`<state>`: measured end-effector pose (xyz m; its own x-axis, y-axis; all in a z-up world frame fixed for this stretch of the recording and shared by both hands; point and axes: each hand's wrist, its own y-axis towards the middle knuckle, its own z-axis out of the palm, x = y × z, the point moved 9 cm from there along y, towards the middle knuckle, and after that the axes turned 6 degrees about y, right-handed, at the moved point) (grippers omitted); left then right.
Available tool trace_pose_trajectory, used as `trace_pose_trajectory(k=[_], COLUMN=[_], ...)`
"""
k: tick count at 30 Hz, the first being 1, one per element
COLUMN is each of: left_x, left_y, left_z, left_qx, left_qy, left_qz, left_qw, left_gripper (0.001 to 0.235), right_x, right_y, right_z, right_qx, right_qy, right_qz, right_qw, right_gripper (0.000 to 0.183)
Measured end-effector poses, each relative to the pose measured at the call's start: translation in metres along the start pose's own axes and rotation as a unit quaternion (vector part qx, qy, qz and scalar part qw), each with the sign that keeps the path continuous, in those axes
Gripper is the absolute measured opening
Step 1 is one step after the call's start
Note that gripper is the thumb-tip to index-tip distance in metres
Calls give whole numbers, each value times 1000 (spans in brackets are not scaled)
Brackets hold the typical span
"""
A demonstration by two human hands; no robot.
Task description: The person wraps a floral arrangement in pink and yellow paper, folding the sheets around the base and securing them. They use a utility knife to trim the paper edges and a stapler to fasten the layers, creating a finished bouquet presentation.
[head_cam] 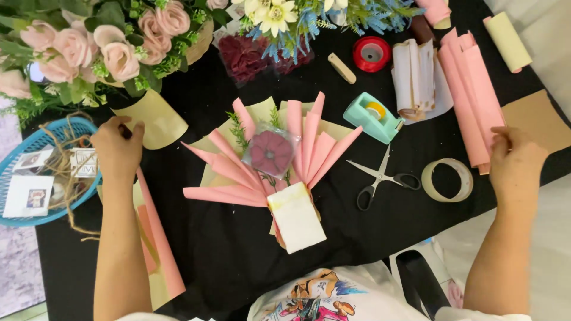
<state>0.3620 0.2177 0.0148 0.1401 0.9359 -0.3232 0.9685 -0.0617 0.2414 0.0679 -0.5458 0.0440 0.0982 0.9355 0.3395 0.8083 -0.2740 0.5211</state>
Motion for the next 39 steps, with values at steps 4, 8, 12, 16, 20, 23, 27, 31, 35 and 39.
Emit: trace_pose_trajectory(k=[4,8,12,16,20,23,27,31,35,39], left_x=[-49,-98,-122,-134,-150,-180,-212,-234,-210,-125], left_y=[-42,-86,-121,-153,-179,-192,-205,-209,-226,-247], left_z=[-52,-104,-135,-153,-160,-167,-171,-162,-132,-82], left_qx=[-63,-55,-87,-118,-141,-193,-195,-141,-162,-117], left_qy=[-22,-106,-97,-154,-174,-172,-212,-165,-164,-217], left_qz=[60,22,31,-22,-60,-26,-67,-57,-30,-19], left_qw=[996,993,991,981,973,966,955,975,973,969], left_gripper=[28,24,23,20,22,23,15,17,8,16], right_x=[-24,-32,23,-1,-21,5,6,5,-7,-27], right_y=[-2,-2,15,6,-3,0,-2,-3,-8,-11], right_z=[32,43,29,29,38,35,42,49,57,72], right_qx=[133,95,113,52,82,87,90,137,106,139], right_qy=[89,30,2,-124,-40,38,28,-28,-128,-158], right_qz=[151,112,159,97,131,119,135,141,74,102], right_qw=[976,989,981,986,987,988,986,980,983,972], right_gripper=[30,52,64,74,50,42,31,29,20,31])
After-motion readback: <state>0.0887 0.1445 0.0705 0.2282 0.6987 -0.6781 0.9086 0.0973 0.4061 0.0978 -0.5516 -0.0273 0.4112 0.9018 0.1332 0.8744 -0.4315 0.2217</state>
